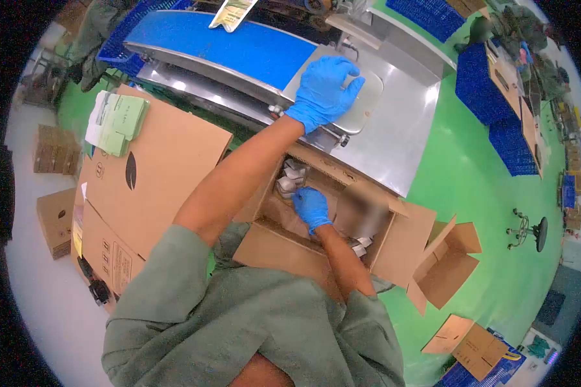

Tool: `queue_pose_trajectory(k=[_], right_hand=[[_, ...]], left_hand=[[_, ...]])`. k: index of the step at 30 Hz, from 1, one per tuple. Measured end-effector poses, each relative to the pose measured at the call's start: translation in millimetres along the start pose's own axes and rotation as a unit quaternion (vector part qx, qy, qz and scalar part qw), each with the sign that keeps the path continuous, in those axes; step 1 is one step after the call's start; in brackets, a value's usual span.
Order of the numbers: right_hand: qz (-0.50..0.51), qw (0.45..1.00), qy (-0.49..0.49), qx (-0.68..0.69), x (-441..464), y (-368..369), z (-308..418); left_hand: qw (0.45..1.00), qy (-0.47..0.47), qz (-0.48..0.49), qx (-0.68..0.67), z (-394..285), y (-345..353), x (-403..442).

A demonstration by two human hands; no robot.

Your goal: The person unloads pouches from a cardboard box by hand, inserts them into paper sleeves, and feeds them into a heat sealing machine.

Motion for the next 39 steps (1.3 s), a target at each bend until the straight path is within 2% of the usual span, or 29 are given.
queue_pose_trajectory(k=[4, 6, 7, 9, 10, 11, 12, 13, 15, 16, 18, 19, 21, 22, 27, 29, 31, 33, 35, 37, 39], right_hand=[[-0.028, 0.999, -0.027, 0.013, -1, -3, 16], [-0.027, 0.996, -0.07, -0.047, -11, -20, 28], [-0.031, 0.996, -0.069, -0.048, -17, -33, 34], [-0.113, 0.984, -0.135, 0.022, -33, -70, 53], [-0.118, 0.983, -0.135, 0.019, -40, -92, 65], [-0.191, 0.965, -0.167, 0.059, -50, -121, 80], [-0.262, 0.939, -0.198, 0.098, -60, -147, 92], [-0.27, 0.937, -0.199, 0.096, -65, -168, 101], [-0.352, 0.913, -0.18, 0.101, -69, -210, 110], [-0.362, 0.909, -0.183, 0.098, -66, -226, 114], [-0.433, 0.872, -0.177, 0.144, -58, -260, 118], [-0.444, 0.866, -0.182, 0.141, -51, -273, 121], [-0.467, 0.854, -0.185, 0.134, -36, -301, 129], [-0.484, 0.839, -0.206, 0.143, -24, -308, 130], [-0.471, 0.845, -0.206, 0.15, 29, -306, 111], [-0.428, 0.868, -0.177, 0.18, 39, -297, 107], [-0.432, 0.865, -0.174, 0.183, 46, -292, 100], [-0.45, 0.841, -0.172, 0.245, 52, -288, 93], [-0.463, 0.834, -0.165, 0.251, 55, -289, 93], [-0.478, 0.824, -0.161, 0.257, 62, -292, 92], [-0.472, 0.801, -0.119, 0.35, 81, -288, 78]], left_hand=[[0.999, -0.031, 0.002, -0.039, 2, -2, -2], [0.997, -0.034, -0.008, -0.069, 3, -8, -1], [0.994, -0.054, 0.018, -0.089, 4, -14, -3], [0.991, -0.068, 0.042, -0.109, 6, -30, -7], [0.977, -0.108, 0.112, -0.147, 9, -36, -9], [0.955, -0.145, 0.181, -0.182, 10, -44, -10], [0.913, -0.223, 0.254, -0.227, 10, -55, -10], [0.915, -0.214, 0.254, -0.227, 16, -64, -10], [0.789, -0.207, 0.274, -0.509, 24, -77, -8], [0.792, -0.196, 0.277, -0.508, 23, -88, -4], [0.732, -0.224, 0.241, -0.596, 14, -104, 1], [0.736, -0.212, 0.244, -0.595, 11, -103, 4], [0.83, -0.161, 0.177, -0.505, 14, -101, 9], [0.848, -0.18, 0.147, -0.476, 9, -101, 13], [0.854, -0.2, 0.088, -0.473, 30, -63, 14], [0.84, -0.227, 0.061, -0.489, 45, -44, 5], [0.835, -0.238, 0.043, -0.494, 45, -42, 4], [0.826, -0.273, 0.046, -0.491, 46, -43, 4], [0.837, -0.27, 0.03, -0.475, 39, -44, 12], [0.819, -0.307, 0.01, -0.485, 42, -40, 20], [0.827, -0.31, 0.001, -0.47, 48, -31, 29]])
Point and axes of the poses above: each hand's wrist, its own x-axis towards the middle knuckle, its own y-axis out of the palm, z = x × y, the point moved 3 cm from there along x, towards the middle knuckle, and after that the axes turned 5 degrees about z, right-handed, at the moved point
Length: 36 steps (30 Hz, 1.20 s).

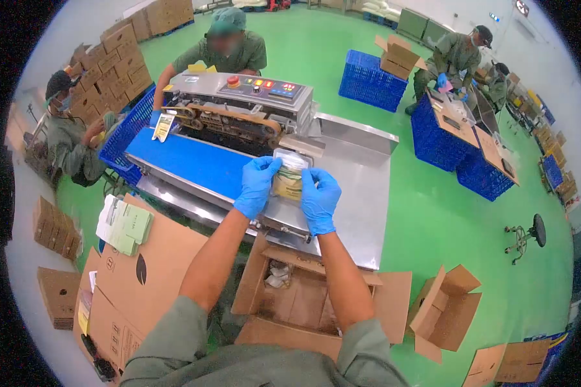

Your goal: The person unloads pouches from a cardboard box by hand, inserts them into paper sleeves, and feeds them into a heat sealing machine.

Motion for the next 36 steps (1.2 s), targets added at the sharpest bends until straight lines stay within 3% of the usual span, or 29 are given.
queue_pose_trajectory(k=[4, 6, 12, 20, 22, 30, 32, 33, 35, 36], right_hand=[[-0.049, 0.995, 0.035, 0.08, 11, 13, -25], [-0.082, 0.99, 0.092, 0.07, 19, 20, -41], [-0.113, 0.988, 0.105, -0.015, 38, 35, -48], [-0.06, 0.987, 0.119, -0.091, 50, 56, -45], [-0.064, 0.986, 0.124, -0.096, 52, 64, -45], [-0.006, 0.982, 0.131, -0.137, 51, 93, -21], [0.013, 0.981, 0.114, -0.155, 53, 101, -28], [0.008, 0.981, 0.108, -0.164, 53, 104, -29], [0.006, 0.98, 0.105, -0.17, 52, 107, -32], [0.003, 0.985, 0.081, -0.149, 52, 105, -37]], left_hand=[[0.998, -0.036, -0.04, 0.011, 30, -2, 33], [0.998, -0.044, -0.045, 0.013, 39, -2, 47], [0.993, -0.095, -0.066, -0.007, 46, -11, 75], [0.989, -0.117, -0.077, 0.047, 41, -35, 96], [0.989, -0.115, -0.089, -0.023, 44, -42, 102], [0.993, -0.091, -0.081, -0.002, 35, -79, 109], [0.977, -0.058, -0.133, 0.155, 34, -95, 111], [0.976, -0.058, -0.134, 0.16, 27, -97, 105], [0.92, 0.04, -0.214, 0.326, 5, -103, 85], [0.919, 0.037, -0.213, 0.33, -1, -103, 79]])
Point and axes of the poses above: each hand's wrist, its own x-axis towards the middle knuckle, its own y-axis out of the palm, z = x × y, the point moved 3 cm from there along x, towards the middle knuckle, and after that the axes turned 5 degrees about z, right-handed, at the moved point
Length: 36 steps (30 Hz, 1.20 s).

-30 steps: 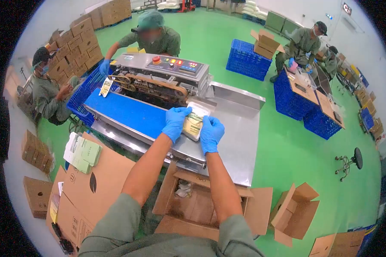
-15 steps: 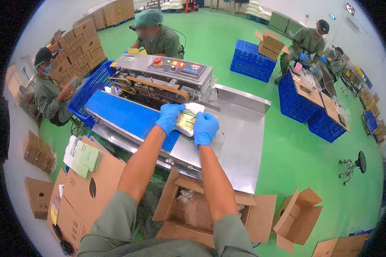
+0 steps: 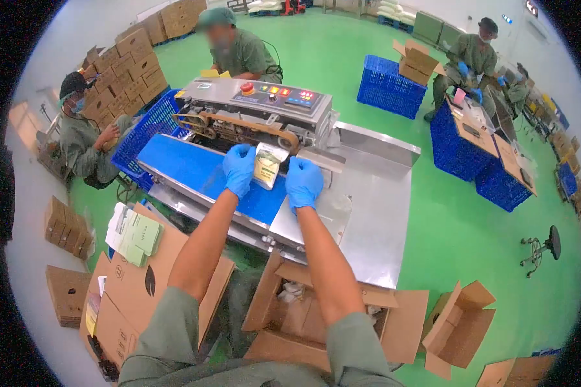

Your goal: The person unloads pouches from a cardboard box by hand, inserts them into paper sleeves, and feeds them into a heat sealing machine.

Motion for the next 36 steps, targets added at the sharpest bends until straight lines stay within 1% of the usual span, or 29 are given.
queue_pose_trajectory(k=[1, 2, 4, 6, 7, 8, 10, 11, 12, 13, 15, 16, 18, 19, 21, 22, 24, 25, 27, 28, 29, 30, 31, 32, 33, 34, 35, 36], right_hand=[[-0.006, 1.0, -0.021, 0.018, -3, -5, 1], [-0.003, 1.0, -0.008, 0.014, -6, -11, -4], [0.003, 0.994, -0.103, -0.031, -27, -42, 15], [-0.006, 0.982, -0.167, 0.086, -61, -73, 19], [0.015, 0.987, -0.143, 0.068, -85, -93, 21], [0.03, 0.986, -0.159, 0.031, -112, -116, 27], [0.069, 0.977, -0.201, -0.025, -166, -145, 17], [0.094, 0.97, -0.221, -0.045, -195, -157, 7], [0.193, 0.952, -0.218, -0.095, -218, -163, -8], [0.291, 0.922, -0.214, -0.142, -240, -166, -25], [0.407, 0.887, -0.112, -0.186, -271, -156, -63], [0.41, 0.886, -0.112, -0.186, -282, -147, -92], [0.405, 0.858, -0.092, -0.304, -302, -128, -155], [0.405, 0.857, -0.096, -0.303, -303, -118, -167], [0.348, 0.868, -0.16, -0.315, -299, -101, -175], [0.348, 0.869, -0.166, -0.311, -296, -93, -179], [0.403, 0.839, -0.127, -0.343, -294, -76, -186], [0.403, 0.839, -0.131, -0.341, -292, -70, -185], [0.449, 0.791, -0.147, -0.388, -293, -61, -183], [0.446, 0.793, -0.148, -0.388, -292, -63, -178], [0.432, 0.817, -0.151, -0.351, -292, -69, -172], [0.417, 0.839, -0.154, -0.313, -290, -76, -161], [0.411, 0.841, -0.157, -0.315, -286, -84, -149], [0.377, 0.878, -0.159, -0.247, -281, -96, -134], [0.34, 0.91, -0.161, -0.176, -272, -110, -117], [0.331, 0.911, -0.166, -0.179, -263, -122, -94], [0.295, 0.934, -0.142, -0.141, -252, -138, -67], [0.256, 0.954, -0.118, -0.101, -241, -152, -43]], left_hand=[[0.991, 0.102, -0.076, 0.031, -12, -8, -8], [0.967, 0.199, -0.146, 0.062, -21, -14, -22], [0.959, 0.257, -0.106, 0.049, -53, -16, -55], [0.963, 0.269, -0.004, 0.018, -69, 1, -86], [0.958, 0.284, 0.041, -0.011, -79, 10, -100], [0.95, 0.299, 0.081, -0.041, -84, 20, -113], [0.929, 0.364, 0.059, -0.011, -84, 45, -133], [0.936, 0.347, 0.06, -0.009, -80, 56, -141], [0.936, 0.345, 0.068, -0.008, -77, 66, -146], [0.936, 0.342, 0.076, -0.007, -74, 72, -151], [0.939, 0.336, 0.067, 0.015, -71, 77, -152], [0.938, 0.339, 0.06, 0.035, -70, 78, -152], [0.937, 0.341, 0.067, 0.047, -66, 79, -151], [0.934, 0.346, 0.071, 0.058, -65, 79, -147], [0.936, 0.339, 0.069, 0.072, -65, 79, -148], [0.937, 0.331, 0.071, 0.083, -66, 79, -148], [0.94, 0.326, 0.063, 0.083, -66, 78, -150], [0.942, 0.32, 0.059, 0.079, -66, 77, -149], [0.945, 0.314, 0.058, 0.066, -65, 77, -148], [0.949, 0.307, 0.059, 0.049, -64, 77, -147], [0.948, 0.31, 0.058, 0.047, -64, 77, -147], [0.954, 0.29, 0.068, 0.031, -64, 75, -148], [0.959, 0.271, 0.078, 0.014, -64, 71, -148], [0.958, 0.277, 0.076, 0.01, -65, 66, -148], [0.956, 0.276, 0.103, 0.002, -65, 61, -148], [0.952, 0.277, 0.13, -0.007, -67, 55, -147], [0.95, 0.285, 0.129, -0.012, -72, 43, -144], [0.946, 0.173, 0.266, -0.064, -73, 36, -140]])
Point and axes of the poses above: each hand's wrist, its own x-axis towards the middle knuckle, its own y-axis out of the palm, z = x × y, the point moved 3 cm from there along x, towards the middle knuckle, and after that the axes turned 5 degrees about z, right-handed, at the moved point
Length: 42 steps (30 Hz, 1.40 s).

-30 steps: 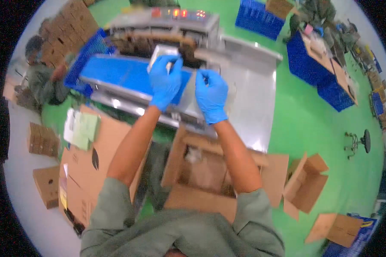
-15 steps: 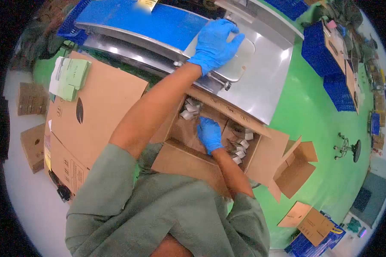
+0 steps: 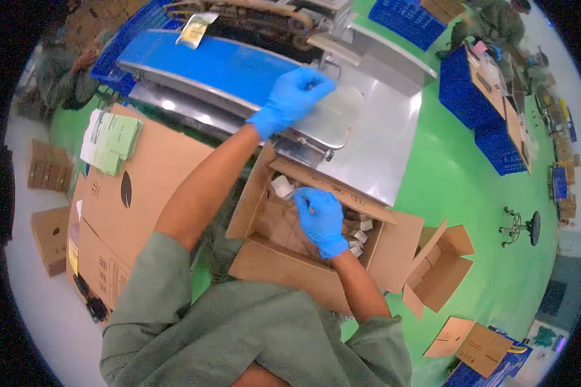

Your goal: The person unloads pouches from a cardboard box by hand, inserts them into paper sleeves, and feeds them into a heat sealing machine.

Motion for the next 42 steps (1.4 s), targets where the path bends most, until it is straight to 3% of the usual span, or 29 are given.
queue_pose_trajectory(k=[1, 2, 4, 8, 11, 13, 23, 25, 28, 36, 38, 42], right_hand=[[-0.012, 1.0, -0.004, -0.004, 8, -19, 15], [-0.06, 0.998, -0.006, 0.018, 16, -40, 28], [-0.123, 0.991, -0.02, 0.039, 38, -73, 49], [-0.224, 0.968, -0.079, 0.075, 93, -112, 67], [-0.243, 0.963, -0.081, 0.079, 130, -110, 54], [-0.238, 0.964, -0.093, 0.068, 144, -102, 49], [-0.265, 0.955, -0.058, 0.124, 166, -72, 8], [-0.286, 0.928, -0.012, 0.237, 181, -63, -9], [-0.305, 0.9, 0.021, 0.311, 199, -54, -21], [-0.327, 0.904, 0.111, 0.254, 239, -40, -35], [-0.311, 0.916, 0.125, 0.221, 249, -38, -36], [-0.307, 0.923, 0.126, 0.192, 265, -31, -36]], left_hand=[[0.983, -0.099, 0.117, -0.099, -1, -6, -2], [0.984, -0.085, 0.12, -0.097, -3, -16, -4], [0.938, -0.073, 0.158, -0.301, -6, -31, -5], [0.938, 0.016, 0.148, -0.313, -31, -43, -12], [0.95, 0.016, 0.076, -0.304, -23, -36, -11], [0.957, -0.038, -0.005, -0.288, -4, -24, -8], [0.953, -0.102, -0.071, -0.278, 39, -4, 8], [0.923, -0.101, -0.122, -0.35, 38, -3, 18], [0.908, -0.122, -0.124, -0.38, 50, 4, 34], [0.923, -0.212, -0.132, -0.293, 100, 1, 74], [0.899, -0.248, -0.165, -0.322, 98, -3, 79], [0.904, -0.23, -0.138, -0.332, 103, -17, 91]])
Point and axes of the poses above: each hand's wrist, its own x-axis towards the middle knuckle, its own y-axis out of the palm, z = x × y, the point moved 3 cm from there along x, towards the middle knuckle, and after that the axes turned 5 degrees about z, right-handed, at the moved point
